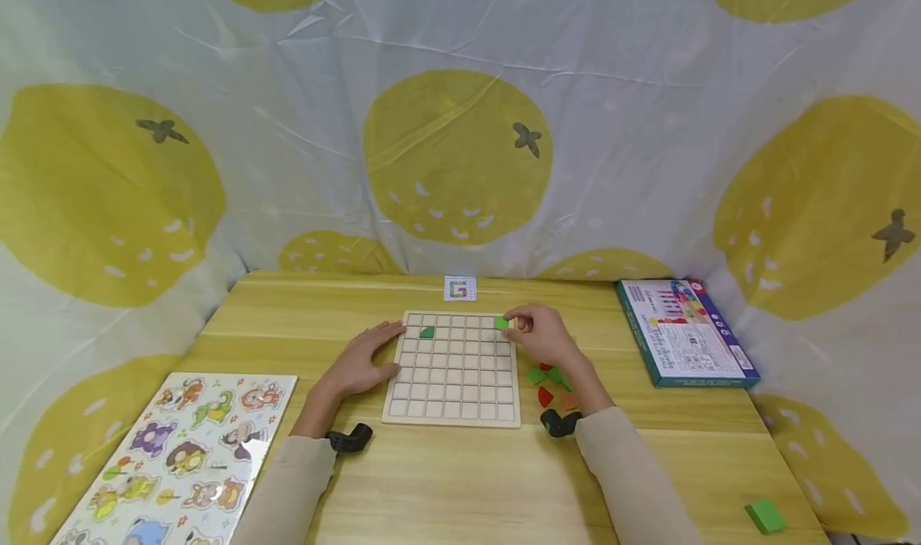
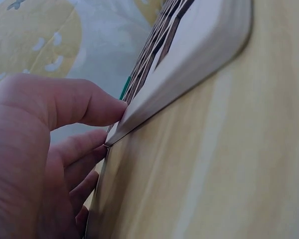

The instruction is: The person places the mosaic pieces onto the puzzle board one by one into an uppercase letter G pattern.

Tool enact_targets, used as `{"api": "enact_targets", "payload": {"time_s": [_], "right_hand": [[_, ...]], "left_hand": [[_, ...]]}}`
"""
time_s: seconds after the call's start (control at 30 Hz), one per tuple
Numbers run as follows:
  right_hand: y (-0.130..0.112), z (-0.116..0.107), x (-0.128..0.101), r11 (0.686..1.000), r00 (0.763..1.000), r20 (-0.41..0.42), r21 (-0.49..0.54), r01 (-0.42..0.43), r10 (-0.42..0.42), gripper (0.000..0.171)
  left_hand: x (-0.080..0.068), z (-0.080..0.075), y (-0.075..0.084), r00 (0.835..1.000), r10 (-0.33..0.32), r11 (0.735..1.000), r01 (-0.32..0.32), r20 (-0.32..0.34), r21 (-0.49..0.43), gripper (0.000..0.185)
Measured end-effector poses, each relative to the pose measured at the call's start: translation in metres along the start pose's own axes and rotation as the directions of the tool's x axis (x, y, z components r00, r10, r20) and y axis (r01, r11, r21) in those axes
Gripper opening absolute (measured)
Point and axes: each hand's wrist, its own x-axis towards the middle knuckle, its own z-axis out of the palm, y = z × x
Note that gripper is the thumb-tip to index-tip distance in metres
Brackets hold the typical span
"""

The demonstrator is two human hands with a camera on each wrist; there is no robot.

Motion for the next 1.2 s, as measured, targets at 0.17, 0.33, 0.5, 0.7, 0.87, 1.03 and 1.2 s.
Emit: {"api": "enact_targets", "payload": {"time_s": [0.17,0.33,0.5,0.7,0.87,1.03,1.2], "right_hand": [[-0.009,0.015,0.009,1.000,0.999,0.016,-0.011,0.029,-0.029,0.026],[-0.017,0.031,0.017,1.000,0.998,0.053,0.010,0.017,-0.017,0.028],[-0.024,0.046,0.025,1.000,0.998,0.066,0.027,0.004,-0.005,0.026],[-0.026,0.065,0.036,0.999,0.996,0.087,0.041,0.009,-0.012,0.025],[-0.028,0.078,0.043,0.999,0.995,0.098,0.053,-0.001,-0.004,0.025],[-0.033,0.088,0.047,0.999,0.994,0.109,0.033,-0.004,0.000,0.026],[-0.034,0.094,0.050,1.000,0.993,0.114,0.007,-0.025,0.024,0.025]], "left_hand": [[-0.001,0.001,0.000,1.000,0.004,1.000,-0.004,-0.014,0.002,0.072],[-0.003,0.003,-0.001,1.000,-0.005,1.000,0.005,-0.013,-0.003,0.073],[-0.002,0.003,-0.001,1.000,0.001,1.000,-0.001,-0.018,-0.012,0.073],[0.000,0.002,-0.001,1.000,-0.001,1.000,0.001,-0.028,-0.011,0.070],[0.000,0.002,-0.001,1.000,-0.002,1.000,0.002,-0.026,-0.008,0.069],[0.001,0.002,-0.001,1.000,-0.009,1.000,0.009,-0.030,0.002,0.070],[0.001,0.004,-0.002,0.999,-0.017,1.000,0.017,-0.031,0.002,0.069]]}}
